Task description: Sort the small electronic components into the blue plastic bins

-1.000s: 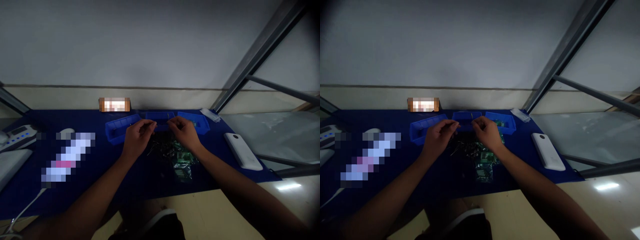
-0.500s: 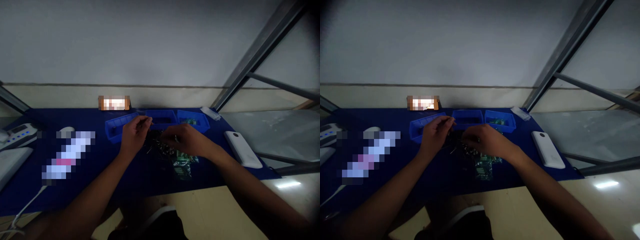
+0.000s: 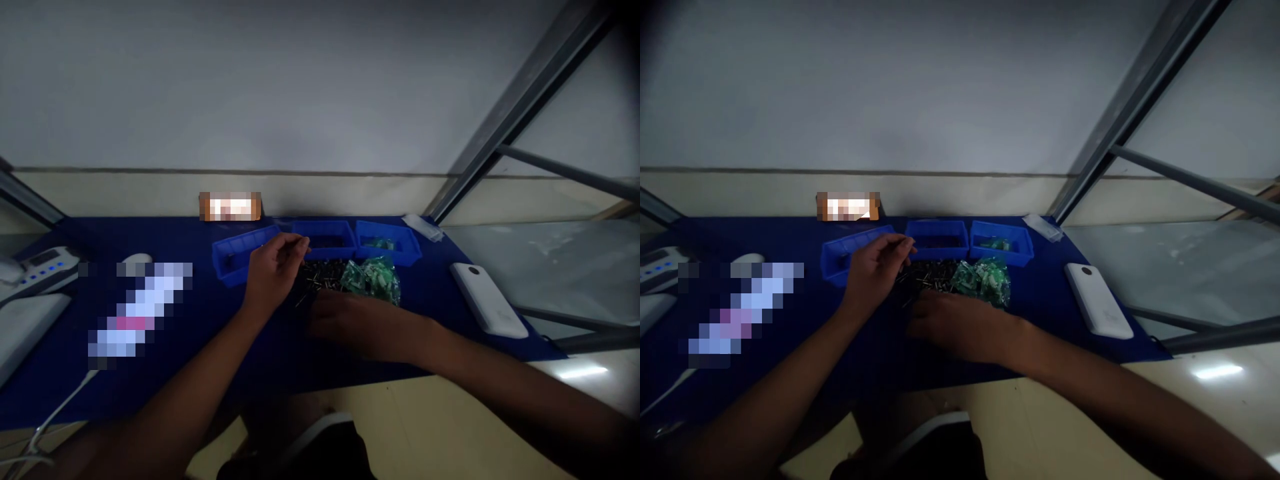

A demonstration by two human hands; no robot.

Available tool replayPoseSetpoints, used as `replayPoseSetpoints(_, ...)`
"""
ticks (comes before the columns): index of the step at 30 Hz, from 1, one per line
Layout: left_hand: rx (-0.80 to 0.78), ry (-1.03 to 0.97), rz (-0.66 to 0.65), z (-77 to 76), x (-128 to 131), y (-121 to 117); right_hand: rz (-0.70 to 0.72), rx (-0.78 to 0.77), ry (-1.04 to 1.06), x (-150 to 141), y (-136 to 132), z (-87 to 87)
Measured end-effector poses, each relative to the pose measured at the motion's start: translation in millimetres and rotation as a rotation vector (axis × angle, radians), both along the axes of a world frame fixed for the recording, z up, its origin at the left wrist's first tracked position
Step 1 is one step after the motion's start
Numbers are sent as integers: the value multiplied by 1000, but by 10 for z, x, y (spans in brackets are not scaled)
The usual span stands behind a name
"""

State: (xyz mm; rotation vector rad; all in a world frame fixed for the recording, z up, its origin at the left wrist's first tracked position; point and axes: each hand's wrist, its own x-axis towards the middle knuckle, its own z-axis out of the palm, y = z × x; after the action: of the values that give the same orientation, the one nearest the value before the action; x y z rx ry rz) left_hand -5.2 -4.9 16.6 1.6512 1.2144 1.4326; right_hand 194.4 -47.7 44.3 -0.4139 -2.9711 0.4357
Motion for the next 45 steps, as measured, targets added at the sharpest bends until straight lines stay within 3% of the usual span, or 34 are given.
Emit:
replayPoseSetpoints(4, 16, 52, 45, -14, -22, 20, -67, -7, 198, -3, 362, 85)
replayPoseSetpoints(8, 17, 118, 32, -25, -35, 35, -301, -5, 505, 69, 661, 33)
replayPoseSetpoints(11, -3, 152, -42, -53, -10, 27, -468, 12, 652, 113, 735, -76)
replayPoseSetpoints(16, -21, 171, -119, -116, 30, 13, -567, -1, 737, 106, 675, -225)
replayPoseSetpoints(32, 39, 253, -79, -127, -8, 20, -620, 77, 769, 42, 579, -331)
replayPoseSetpoints(45, -92, 61, -104, -136, -24, 79, -657, 44, 749, 40, 564, -324)
